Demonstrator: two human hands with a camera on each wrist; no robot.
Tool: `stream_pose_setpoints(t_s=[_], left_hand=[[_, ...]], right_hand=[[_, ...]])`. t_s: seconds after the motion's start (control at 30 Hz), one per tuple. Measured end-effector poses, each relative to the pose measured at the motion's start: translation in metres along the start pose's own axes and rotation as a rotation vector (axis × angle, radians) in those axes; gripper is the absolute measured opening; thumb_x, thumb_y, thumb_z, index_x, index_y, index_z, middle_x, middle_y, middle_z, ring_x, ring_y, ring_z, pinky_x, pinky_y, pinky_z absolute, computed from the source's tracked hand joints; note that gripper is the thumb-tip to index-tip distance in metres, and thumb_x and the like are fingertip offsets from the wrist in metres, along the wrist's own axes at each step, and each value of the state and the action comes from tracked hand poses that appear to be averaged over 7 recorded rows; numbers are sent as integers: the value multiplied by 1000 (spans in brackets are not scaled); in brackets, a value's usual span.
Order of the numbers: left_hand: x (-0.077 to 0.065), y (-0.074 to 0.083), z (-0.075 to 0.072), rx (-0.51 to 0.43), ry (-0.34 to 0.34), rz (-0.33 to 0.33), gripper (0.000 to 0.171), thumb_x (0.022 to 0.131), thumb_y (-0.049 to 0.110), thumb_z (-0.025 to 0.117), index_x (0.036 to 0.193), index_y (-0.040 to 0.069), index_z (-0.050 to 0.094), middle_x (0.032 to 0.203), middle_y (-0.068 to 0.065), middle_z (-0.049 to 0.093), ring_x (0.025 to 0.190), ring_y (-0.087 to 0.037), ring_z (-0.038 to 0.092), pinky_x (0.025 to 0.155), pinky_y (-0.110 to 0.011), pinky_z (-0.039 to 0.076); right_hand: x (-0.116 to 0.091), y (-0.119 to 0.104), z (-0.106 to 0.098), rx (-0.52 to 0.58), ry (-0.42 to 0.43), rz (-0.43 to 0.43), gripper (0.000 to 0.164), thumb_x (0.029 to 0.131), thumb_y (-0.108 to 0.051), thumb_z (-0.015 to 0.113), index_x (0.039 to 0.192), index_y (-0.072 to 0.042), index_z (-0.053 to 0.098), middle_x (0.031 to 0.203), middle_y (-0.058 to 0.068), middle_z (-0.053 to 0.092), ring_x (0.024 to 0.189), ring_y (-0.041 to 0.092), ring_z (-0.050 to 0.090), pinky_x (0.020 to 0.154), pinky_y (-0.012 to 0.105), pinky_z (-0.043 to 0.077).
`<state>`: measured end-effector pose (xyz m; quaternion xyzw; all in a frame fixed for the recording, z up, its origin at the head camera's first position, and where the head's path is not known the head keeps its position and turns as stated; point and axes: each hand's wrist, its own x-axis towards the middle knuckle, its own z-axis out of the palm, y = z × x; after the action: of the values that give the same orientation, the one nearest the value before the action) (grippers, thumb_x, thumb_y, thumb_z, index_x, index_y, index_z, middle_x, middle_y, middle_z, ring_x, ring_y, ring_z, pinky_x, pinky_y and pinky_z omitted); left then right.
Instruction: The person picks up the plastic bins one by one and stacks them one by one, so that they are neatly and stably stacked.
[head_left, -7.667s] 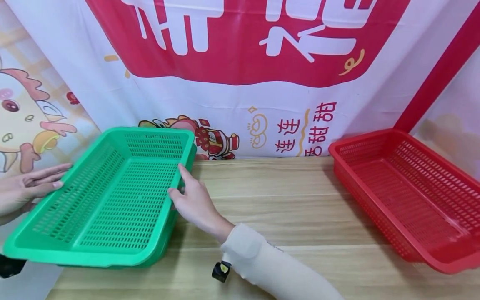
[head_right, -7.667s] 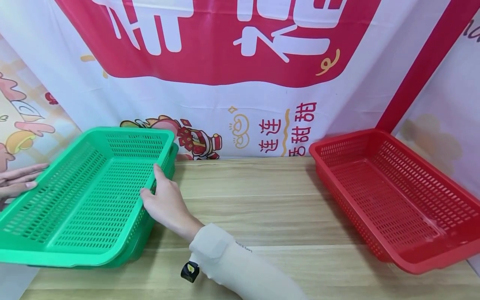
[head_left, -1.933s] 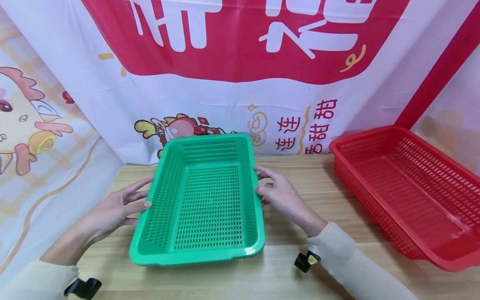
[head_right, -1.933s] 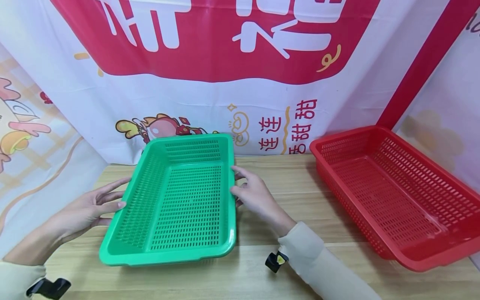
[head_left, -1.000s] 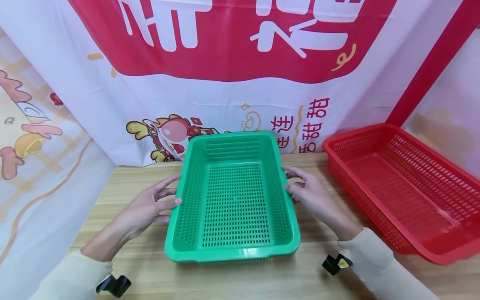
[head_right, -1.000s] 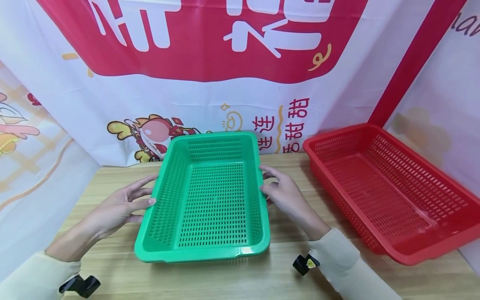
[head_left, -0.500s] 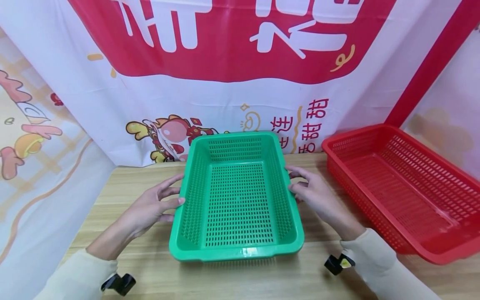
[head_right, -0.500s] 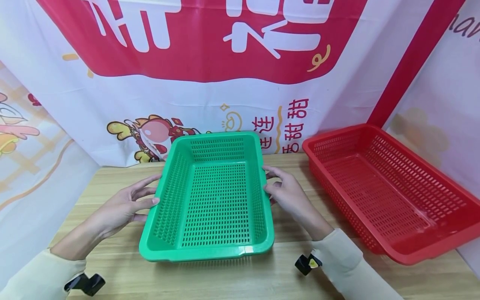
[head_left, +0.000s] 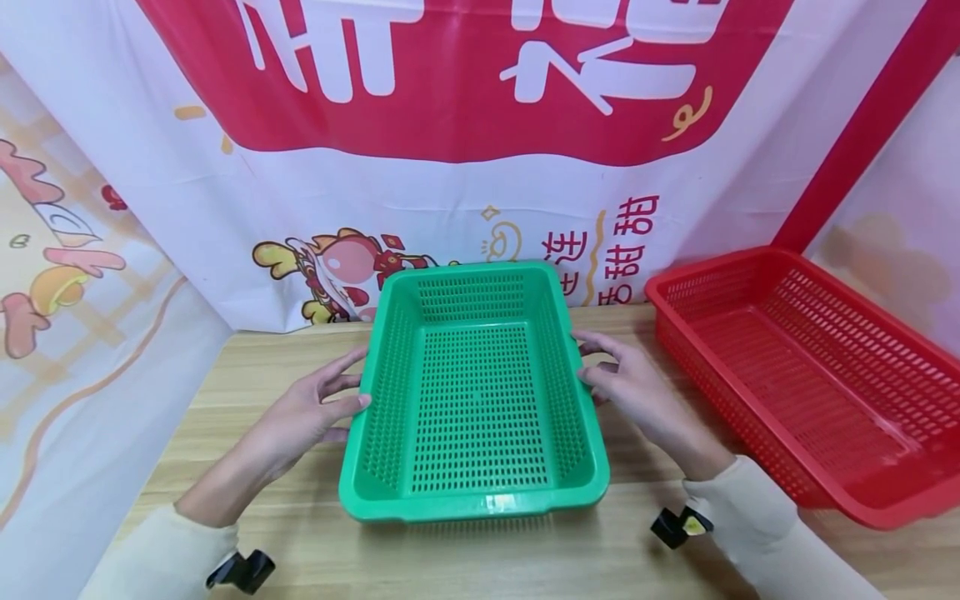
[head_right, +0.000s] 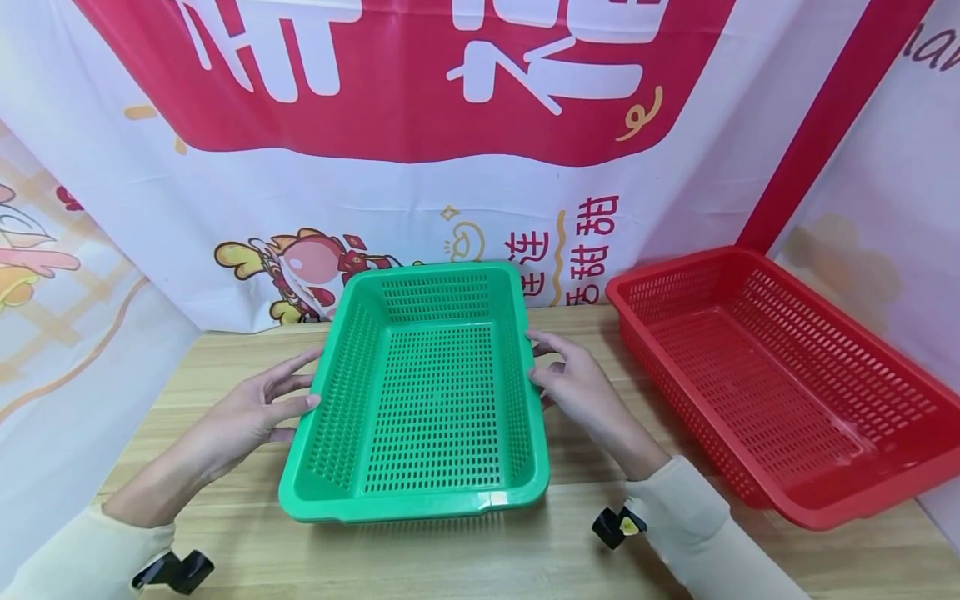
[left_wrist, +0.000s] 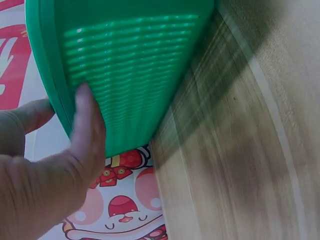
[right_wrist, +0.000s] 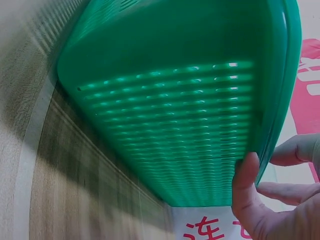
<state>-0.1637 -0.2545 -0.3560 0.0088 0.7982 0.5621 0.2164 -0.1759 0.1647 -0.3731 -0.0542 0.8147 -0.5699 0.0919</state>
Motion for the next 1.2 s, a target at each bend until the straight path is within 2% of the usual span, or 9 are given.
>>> stream_pose_setpoints(t_s=[0.13,0.23,0.4,0.5,0.77,0.97,1.2], left_hand=[[-5,0,6,122,63,37,76,106,27,64,169,27,22,165,-20,39,124,-34,69,95,-45,63],[-11,2,12,233,117,64,72,105,31,64,167,27,27,167,-14,38,139,-39,56,102,-49,60],[-24,10,24,374,203,139,70,104,31,66,166,20,33,170,-16,32,153,-47,34,115,-63,45],[-31,15,33,421,247,192,67,103,28,67,163,18,38,170,-17,33,156,-46,29,120,-67,35],[-44,24,68,464,296,257,62,101,27,71,157,27,47,166,-9,41,155,-41,35,116,-71,38],[-49,25,87,479,324,316,59,99,26,73,154,26,51,164,-6,44,154,-39,37,115,-75,37],[-50,33,114,425,272,348,60,99,28,73,154,33,50,164,6,43,156,-30,35,118,-70,37]], right_hand=[[-3,-2,-1,-35,7,11,60,102,-13,59,160,-10,42,146,21,50,96,25,71,82,37,64],[-8,-5,-3,-89,32,29,61,102,-17,61,160,-13,44,148,19,51,100,26,71,84,38,64],[-18,-11,-11,-220,89,21,62,98,-15,63,158,-15,47,147,17,55,105,29,68,83,37,61],[-24,-12,-15,-289,117,-2,62,96,-14,65,156,-14,50,145,16,57,104,29,67,81,34,60],[-42,-13,-28,-335,170,-95,58,96,-14,72,150,-9,56,138,20,62,102,30,71,73,25,61],[-53,-13,-44,-384,194,-97,56,96,-20,75,148,-8,58,138,20,65,104,32,68,72,22,60],[-63,-7,-70,-453,245,-91,51,100,-26,72,148,-13,60,135,20,67,111,32,62,71,15,56]])
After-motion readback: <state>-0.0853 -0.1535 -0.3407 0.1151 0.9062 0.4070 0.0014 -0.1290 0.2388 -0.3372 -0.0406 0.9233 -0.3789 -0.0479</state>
